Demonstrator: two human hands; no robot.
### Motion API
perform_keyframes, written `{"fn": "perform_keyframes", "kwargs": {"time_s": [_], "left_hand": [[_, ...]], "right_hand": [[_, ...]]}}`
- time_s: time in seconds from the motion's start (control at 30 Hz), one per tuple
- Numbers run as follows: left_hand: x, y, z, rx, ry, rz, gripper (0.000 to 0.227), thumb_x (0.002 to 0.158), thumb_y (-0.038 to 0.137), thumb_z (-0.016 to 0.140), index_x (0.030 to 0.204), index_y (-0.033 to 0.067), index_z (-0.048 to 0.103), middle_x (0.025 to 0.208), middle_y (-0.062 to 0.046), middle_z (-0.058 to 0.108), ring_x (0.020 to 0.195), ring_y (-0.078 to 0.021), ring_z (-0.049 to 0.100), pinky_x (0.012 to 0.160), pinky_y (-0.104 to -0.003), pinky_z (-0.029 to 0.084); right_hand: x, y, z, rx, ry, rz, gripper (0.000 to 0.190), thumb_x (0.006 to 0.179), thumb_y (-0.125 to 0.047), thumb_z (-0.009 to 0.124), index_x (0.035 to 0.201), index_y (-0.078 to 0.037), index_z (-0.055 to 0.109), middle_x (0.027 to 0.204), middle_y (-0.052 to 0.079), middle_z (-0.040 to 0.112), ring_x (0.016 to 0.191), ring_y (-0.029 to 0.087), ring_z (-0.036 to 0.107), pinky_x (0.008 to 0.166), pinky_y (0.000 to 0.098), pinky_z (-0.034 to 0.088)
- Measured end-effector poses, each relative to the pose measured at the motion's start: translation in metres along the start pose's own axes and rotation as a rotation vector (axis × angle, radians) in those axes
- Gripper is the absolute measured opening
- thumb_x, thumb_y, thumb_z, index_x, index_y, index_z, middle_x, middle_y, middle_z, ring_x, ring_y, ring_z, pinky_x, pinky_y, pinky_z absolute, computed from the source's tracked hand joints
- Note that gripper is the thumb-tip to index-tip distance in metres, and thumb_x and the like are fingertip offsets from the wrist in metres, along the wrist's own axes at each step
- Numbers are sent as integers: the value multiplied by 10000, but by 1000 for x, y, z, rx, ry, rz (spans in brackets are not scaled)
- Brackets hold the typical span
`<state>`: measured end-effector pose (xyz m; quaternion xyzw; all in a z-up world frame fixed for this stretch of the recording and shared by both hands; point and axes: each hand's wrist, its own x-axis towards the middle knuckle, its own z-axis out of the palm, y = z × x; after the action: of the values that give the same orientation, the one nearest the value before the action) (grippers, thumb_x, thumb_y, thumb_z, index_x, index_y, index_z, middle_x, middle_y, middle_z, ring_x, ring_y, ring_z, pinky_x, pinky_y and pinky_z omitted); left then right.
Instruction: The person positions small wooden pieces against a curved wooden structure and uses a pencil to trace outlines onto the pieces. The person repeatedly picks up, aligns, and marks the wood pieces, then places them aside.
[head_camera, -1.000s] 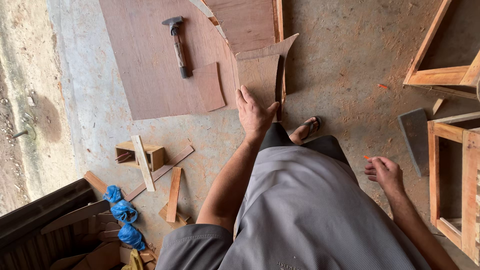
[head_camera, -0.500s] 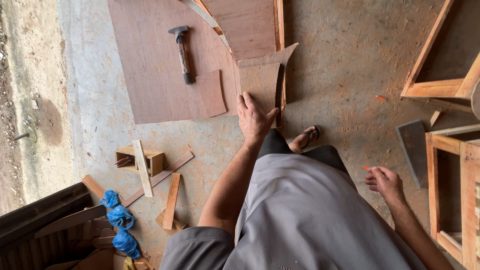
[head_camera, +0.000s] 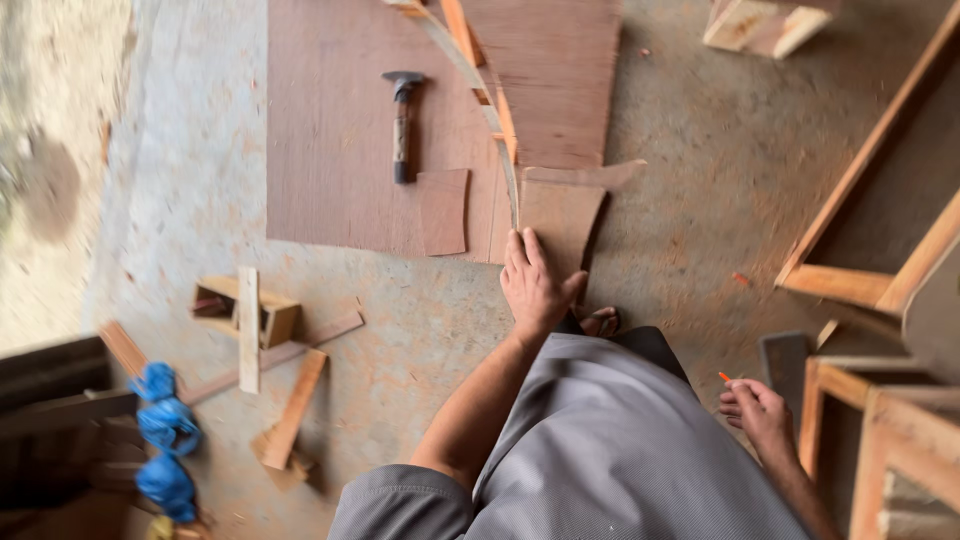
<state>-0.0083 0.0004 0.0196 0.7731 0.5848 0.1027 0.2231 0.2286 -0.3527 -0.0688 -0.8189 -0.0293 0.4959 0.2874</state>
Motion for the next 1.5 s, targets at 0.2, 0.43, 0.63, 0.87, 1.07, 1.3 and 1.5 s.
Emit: {"fn": "perform_keyframes", "kwargs": {"time_s": [0.2, 0.43, 0.63, 0.87, 1.07, 1.3, 1.5], "left_hand": [[-23, -28, -10, -277, 199, -55, 1033, 790, 430, 873, 1546, -36, 345, 1521, -321, 427, 1393, -478, 436, 1157, -520, 380], [-76, -67, 12, -671, 205, -689, 736, 867, 313, 773, 1446, -40, 486, 1403, -241, 587, 1306, -368, 570, 1096, -431, 452], [-103, -30, 58, -1087, 357, -1049, 696, 888, 278, 731, 1468, -26, 496, 1395, -208, 645, 1272, -285, 658, 1062, -363, 516], [-80, 36, 85, -1128, 546, -1181, 831, 892, 277, 705, 1563, -40, 330, 1586, -255, 418, 1465, -355, 433, 1175, -403, 371], [-53, 47, 89, -1149, 571, -1151, 873, 914, 313, 659, 1581, -76, 251, 1615, -283, 344, 1515, -383, 326, 1227, -421, 282], [-41, 53, 93, -1069, 637, -1150, 871, 912, 294, 653, 1567, -113, 248, 1591, -314, 356, 1500, -404, 337, 1220, -421, 311], [-42, 51, 88, -1047, 611, -1149, 851, 934, 282, 636, 1565, -124, 234, 1603, -323, 338, 1518, -409, 323, 1234, -420, 290]], "right_hand": [[1, -113, 11, -421, 58, -442, 251, 1054, -273, 593, 1169, -81, 706, 986, 144, 767, 907, 240, 754, 789, 356, 569], [4, -306, 39, -1065, 394, -1394, 157, 907, -136, 584, 860, -125, 734, 1003, 191, 729, 912, 409, 702, 768, 423, 561], [53, -408, 84, -1132, -121, -1133, 255, 1188, -249, 541, 1069, -166, 750, 781, 176, 675, 769, 332, 703, 780, 424, 564], [105, -440, 168, -1637, -359, -1247, 314, 1076, -413, 599, 1251, -190, 734, 841, 241, 722, 857, 453, 703, 834, 541, 557], [111, -442, 200, -1819, -357, -1374, 335, 1048, -460, 621, 1146, -152, 707, 859, 279, 721, 841, 495, 699, 784, 577, 552], [109, -444, 213, -1928, -438, -1449, 320, 1043, -446, 613, 1072, -133, 673, 844, 267, 710, 813, 493, 697, 761, 588, 552], [112, -445, 213, -1921, -491, -1457, 318, 1051, -441, 605, 1081, -128, 652, 808, 248, 708, 796, 473, 699, 750, 581, 553]]}}
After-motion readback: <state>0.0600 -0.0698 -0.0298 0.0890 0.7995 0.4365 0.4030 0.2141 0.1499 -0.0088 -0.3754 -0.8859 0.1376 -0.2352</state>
